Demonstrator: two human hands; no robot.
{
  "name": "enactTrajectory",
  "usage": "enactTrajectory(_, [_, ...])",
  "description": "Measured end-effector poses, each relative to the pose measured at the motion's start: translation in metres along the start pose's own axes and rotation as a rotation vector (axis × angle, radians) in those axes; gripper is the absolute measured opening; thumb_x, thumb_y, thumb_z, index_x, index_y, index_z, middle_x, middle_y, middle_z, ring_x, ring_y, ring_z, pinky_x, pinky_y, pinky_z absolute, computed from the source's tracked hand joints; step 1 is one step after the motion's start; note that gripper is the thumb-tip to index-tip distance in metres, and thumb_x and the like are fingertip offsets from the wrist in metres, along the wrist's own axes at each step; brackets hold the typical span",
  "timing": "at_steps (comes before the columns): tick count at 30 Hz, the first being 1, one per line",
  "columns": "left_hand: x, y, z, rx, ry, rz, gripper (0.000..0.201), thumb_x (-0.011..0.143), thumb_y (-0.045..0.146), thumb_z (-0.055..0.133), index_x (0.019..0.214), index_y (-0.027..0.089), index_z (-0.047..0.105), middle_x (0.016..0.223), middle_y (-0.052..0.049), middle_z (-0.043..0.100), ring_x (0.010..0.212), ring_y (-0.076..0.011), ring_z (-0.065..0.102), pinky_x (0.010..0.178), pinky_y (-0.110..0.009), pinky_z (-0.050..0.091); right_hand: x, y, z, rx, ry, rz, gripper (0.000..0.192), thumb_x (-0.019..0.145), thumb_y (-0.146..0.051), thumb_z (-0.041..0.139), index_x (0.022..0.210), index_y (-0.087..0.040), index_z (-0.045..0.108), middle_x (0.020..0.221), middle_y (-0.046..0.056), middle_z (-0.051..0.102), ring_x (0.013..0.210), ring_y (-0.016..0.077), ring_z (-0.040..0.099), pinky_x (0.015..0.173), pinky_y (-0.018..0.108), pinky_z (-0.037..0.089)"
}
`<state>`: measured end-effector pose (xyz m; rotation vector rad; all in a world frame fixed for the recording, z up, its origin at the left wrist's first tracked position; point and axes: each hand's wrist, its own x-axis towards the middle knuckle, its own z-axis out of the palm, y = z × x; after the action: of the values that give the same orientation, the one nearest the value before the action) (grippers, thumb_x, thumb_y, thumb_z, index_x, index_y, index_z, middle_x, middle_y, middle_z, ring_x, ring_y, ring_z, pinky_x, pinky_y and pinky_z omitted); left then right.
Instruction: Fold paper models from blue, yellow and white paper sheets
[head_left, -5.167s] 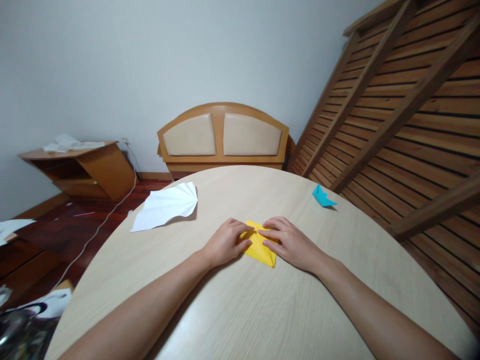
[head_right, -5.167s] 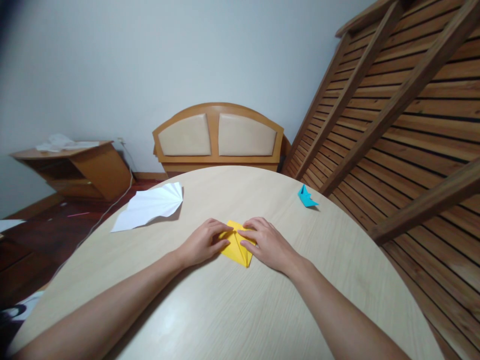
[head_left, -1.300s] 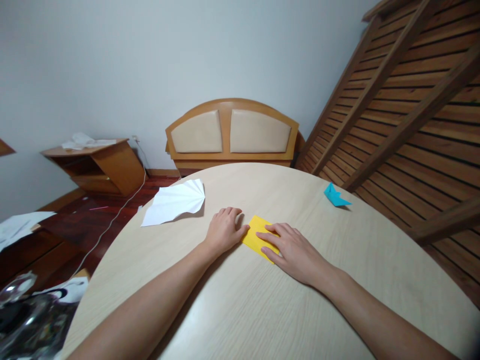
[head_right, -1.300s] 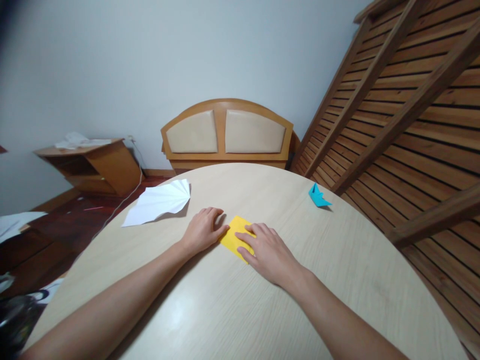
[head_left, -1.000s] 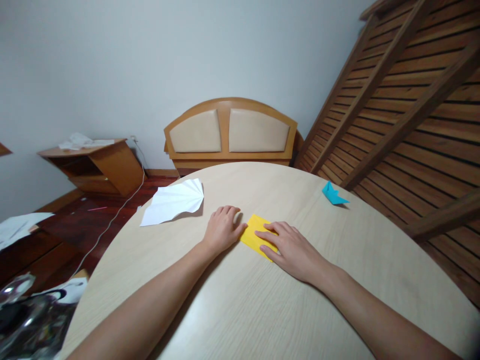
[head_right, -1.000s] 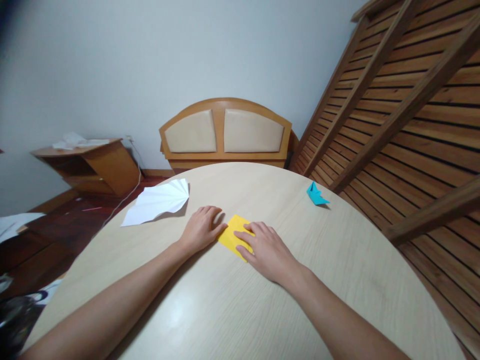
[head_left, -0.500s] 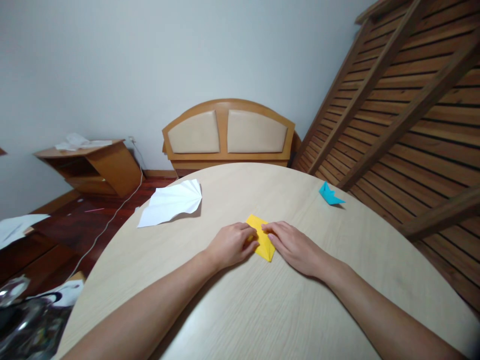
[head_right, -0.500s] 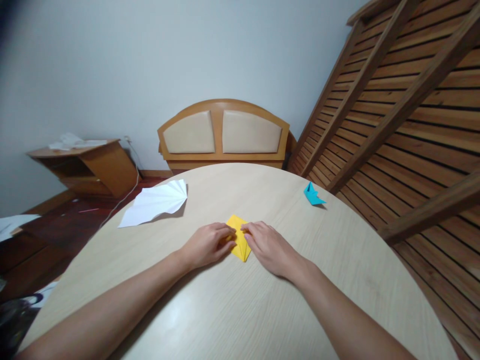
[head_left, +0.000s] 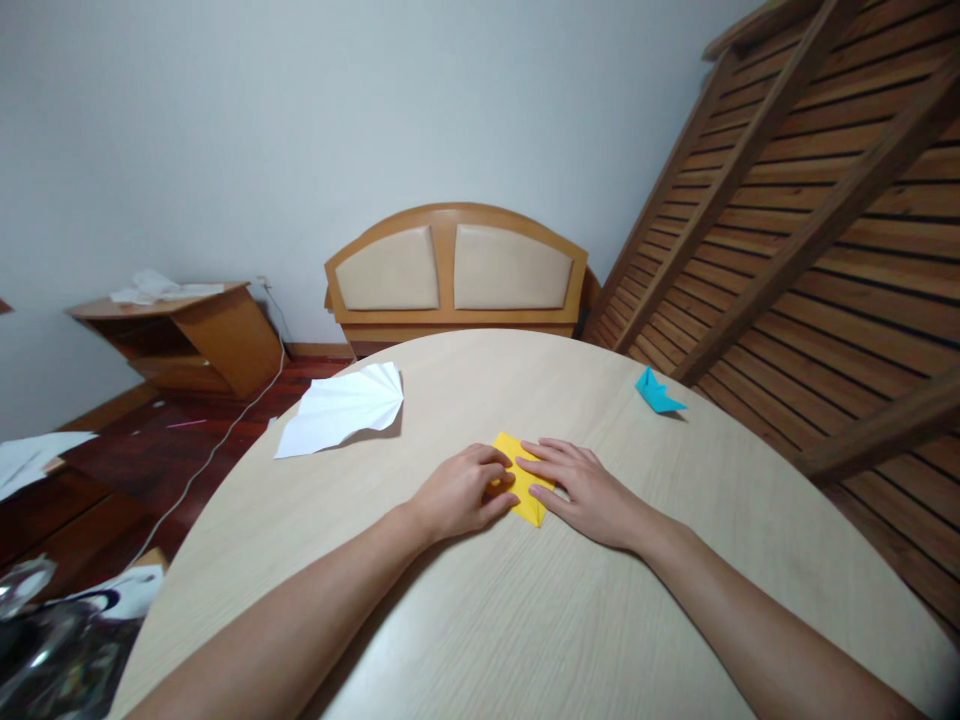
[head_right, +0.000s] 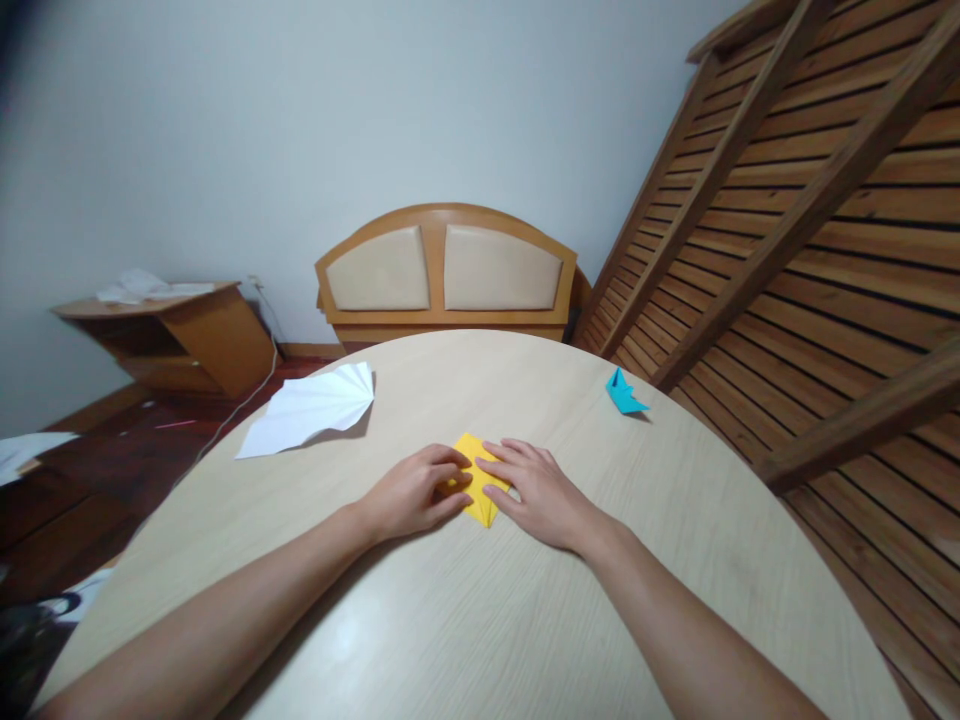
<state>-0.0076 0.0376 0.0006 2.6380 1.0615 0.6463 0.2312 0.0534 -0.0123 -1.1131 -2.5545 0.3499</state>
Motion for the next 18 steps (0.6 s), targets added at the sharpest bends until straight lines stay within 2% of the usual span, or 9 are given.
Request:
enactTrajectory(4, [-0.0005,-0.0008,0.0011,0.004,0.005,-0.003,0.019,0.094,0.033,0.062,0.096,0.016,0.070,0.118,-0.012,0.068,0.112,-0.0242,0.062,0.099,-0.037,0.052,-0.0001,-0.0004,-0.0032,-0.007,-0.037,0.011,0.048,0.101,-0.048,0.048,0.146,-0.034,0.050,0.157,0.006,0.045,0.143,0.0310,0.038,0.113,0.056,0.033])
enactTrajectory(12, [0.0002,-0.0002,0.0004,0.002,-0.001,-0.003,0.020,0.094,0.034,0.061,0.095,0.018,0.071,0.119,-0.013,0.068,0.112,-0.0249,0.063,0.100,-0.040,0.052,-0.0008,-0.0025,-0.0049,0.006,-0.043,0.004,0.044,0.102,-0.047,0.046,0.145,-0.038,0.051,0.156,0.005,0.045,0.144,0.0311,0.037,0.113,0.057,0.033])
enactTrajectory(15, [0.0006,-0.0001,-0.0012,0.003,-0.006,-0.003,0.020,0.094,0.034,0.061,0.095,0.018,0.072,0.121,-0.013,0.067,0.113,-0.0253,0.062,0.100,-0.040,0.052,0.0001,-0.0010,-0.0019,0.028,-0.007,-0.007,0.040,0.104,-0.039,0.043,0.142,-0.037,0.054,0.151,0.004,0.052,0.141,0.0282,0.042,0.112,0.056,0.035])
enactTrajectory(18, [0.0003,-0.0024,-0.0030,-0.024,-0.026,0.020,0.018,0.093,0.032,0.061,0.098,0.018,0.072,0.123,-0.013,0.067,0.115,-0.0252,0.062,0.101,-0.041,0.051,0.0025,0.0022,0.0016,0.093,0.095,-0.012,0.037,0.102,-0.030,0.047,0.137,-0.032,0.060,0.138,0.006,0.063,0.132,0.0253,0.052,0.109,0.052,0.040])
